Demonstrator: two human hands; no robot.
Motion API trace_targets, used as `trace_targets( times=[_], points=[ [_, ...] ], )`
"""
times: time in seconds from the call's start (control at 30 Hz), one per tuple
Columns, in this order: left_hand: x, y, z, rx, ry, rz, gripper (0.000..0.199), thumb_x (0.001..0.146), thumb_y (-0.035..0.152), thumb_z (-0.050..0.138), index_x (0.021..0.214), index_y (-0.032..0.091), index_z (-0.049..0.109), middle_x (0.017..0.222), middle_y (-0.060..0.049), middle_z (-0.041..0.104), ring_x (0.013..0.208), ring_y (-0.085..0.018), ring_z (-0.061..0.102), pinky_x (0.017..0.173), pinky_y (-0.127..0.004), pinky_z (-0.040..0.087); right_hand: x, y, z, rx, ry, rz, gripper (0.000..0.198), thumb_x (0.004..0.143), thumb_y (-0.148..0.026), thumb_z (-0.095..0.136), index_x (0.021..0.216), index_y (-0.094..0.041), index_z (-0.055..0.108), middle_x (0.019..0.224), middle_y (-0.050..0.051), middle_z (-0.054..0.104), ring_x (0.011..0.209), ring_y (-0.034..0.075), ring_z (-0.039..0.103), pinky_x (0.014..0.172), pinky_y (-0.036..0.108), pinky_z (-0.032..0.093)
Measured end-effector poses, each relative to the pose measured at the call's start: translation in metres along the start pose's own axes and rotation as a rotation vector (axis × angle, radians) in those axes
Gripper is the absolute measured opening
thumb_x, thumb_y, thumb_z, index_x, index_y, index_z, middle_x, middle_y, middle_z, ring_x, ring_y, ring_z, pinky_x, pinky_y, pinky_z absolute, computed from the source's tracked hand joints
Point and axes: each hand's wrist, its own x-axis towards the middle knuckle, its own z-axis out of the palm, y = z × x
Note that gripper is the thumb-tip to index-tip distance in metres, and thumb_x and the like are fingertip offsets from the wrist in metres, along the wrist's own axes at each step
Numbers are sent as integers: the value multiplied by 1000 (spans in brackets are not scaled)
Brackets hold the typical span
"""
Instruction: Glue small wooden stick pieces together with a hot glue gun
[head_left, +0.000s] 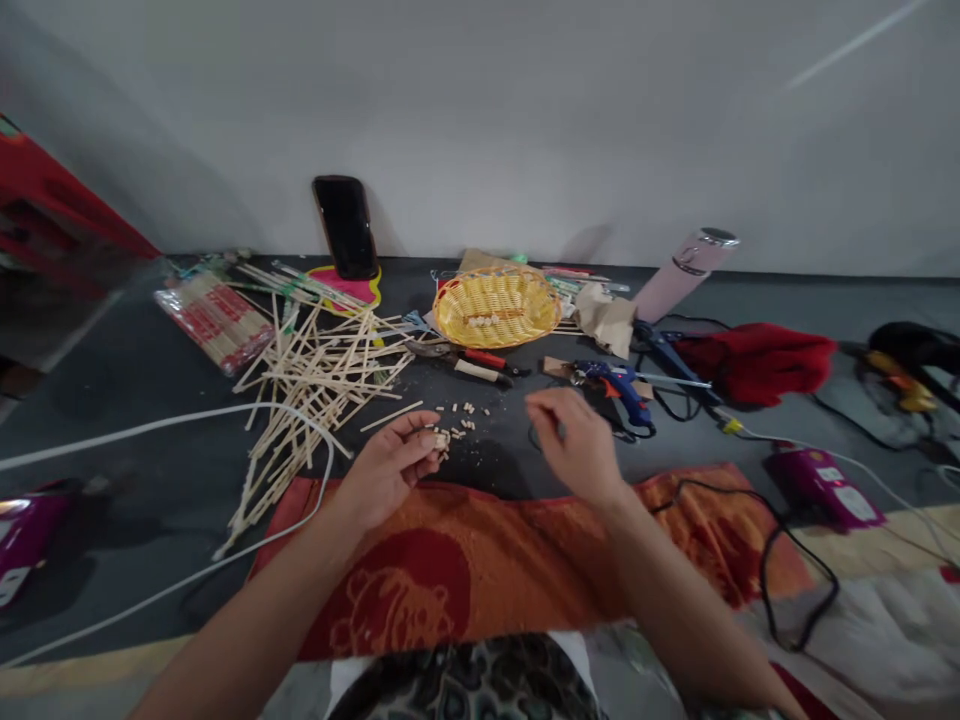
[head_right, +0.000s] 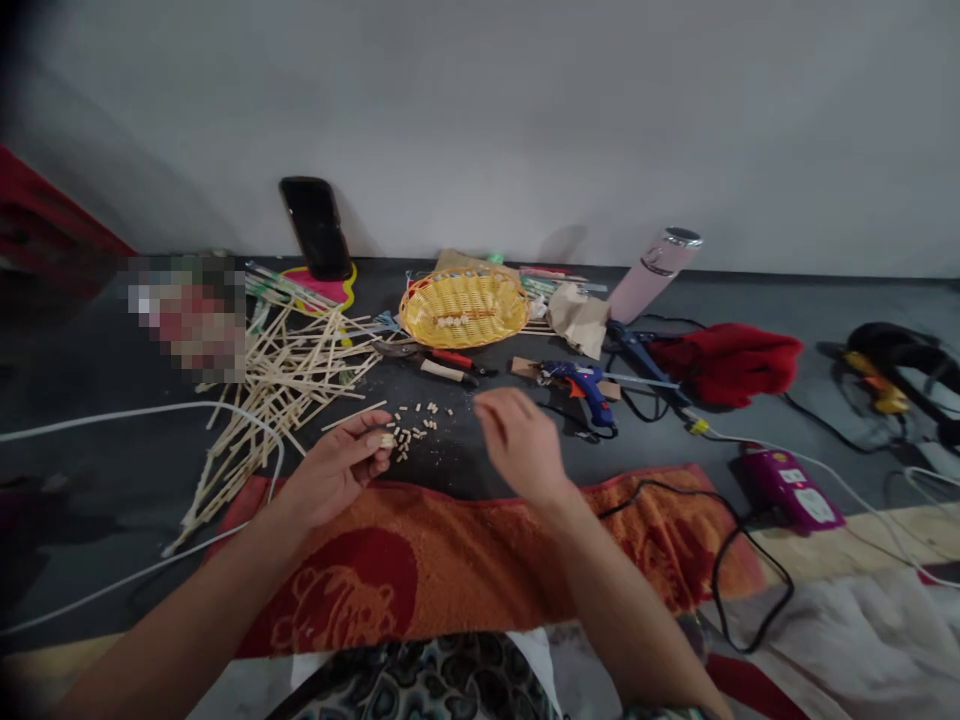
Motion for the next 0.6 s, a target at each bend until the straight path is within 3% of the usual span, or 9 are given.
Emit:
trace_targets(
  times=[0.13, 0.27, 0.33, 0.43, 0.5, 0.6],
  points=[
    [0, 5, -1, -28, 1, 20, 23, 74, 16, 71, 94, 15, 61, 73, 0, 63, 62, -6, 59, 60, -15, 49, 4, 70, -48, -384, 43, 287, 26, 89, -34, 50, 108, -18, 59, 99, 10, 66, 91, 24, 62, 80, 35, 47],
    [1, 5, -2, -54, -9, 20, 21, 72, 18, 72, 91, 15, 62, 73, -1, 63, 61, -6, 58, 60, -15, 50, -3, 128, -63, -616, -124, 611, 40, 87, -49, 48, 101, -15, 62, 93, 15, 68, 87, 29, 63, 71, 35, 44],
    [2, 5, -2, -55, -14, 18, 21, 72, 18, 73, 90, 15, 62, 73, -1, 63, 61, -6, 58, 59, -16, 50, -5, 140, -60, -604, -195, 701, 44, 87, -54, 43, 94, -16, 65, 87, 13, 69, 82, 27, 63, 67, 32, 41],
    [3, 5, -3, -69, -20, 29, 22, 72, 18, 73, 91, 15, 63, 73, -1, 63, 62, -6, 58, 60, -16, 50, -7, 144, -57, -522, -209, 723, 48, 85, -58, 42, 79, -17, 66, 72, 10, 65, 70, 22, 60, 59, 29, 36],
    [3, 6, -2, -74, -24, 29, 22, 72, 17, 73, 92, 15, 63, 73, -1, 63, 62, -6, 58, 60, -16, 50, -7, 139, -60, -403, -135, 708, 50, 83, -61, 45, 68, -16, 62, 60, 5, 58, 58, 18, 53, 53, 27, 31],
    [3, 6, -2, -57, -24, 12, 23, 73, 17, 73, 93, 14, 63, 75, -1, 63, 62, -6, 57, 61, -16, 50, -7, 120, -69, -28, 73, 686, 44, 83, -59, 50, 68, -18, 57, 53, -2, 47, 49, 12, 43, 47, 25, 28]
  ],
)
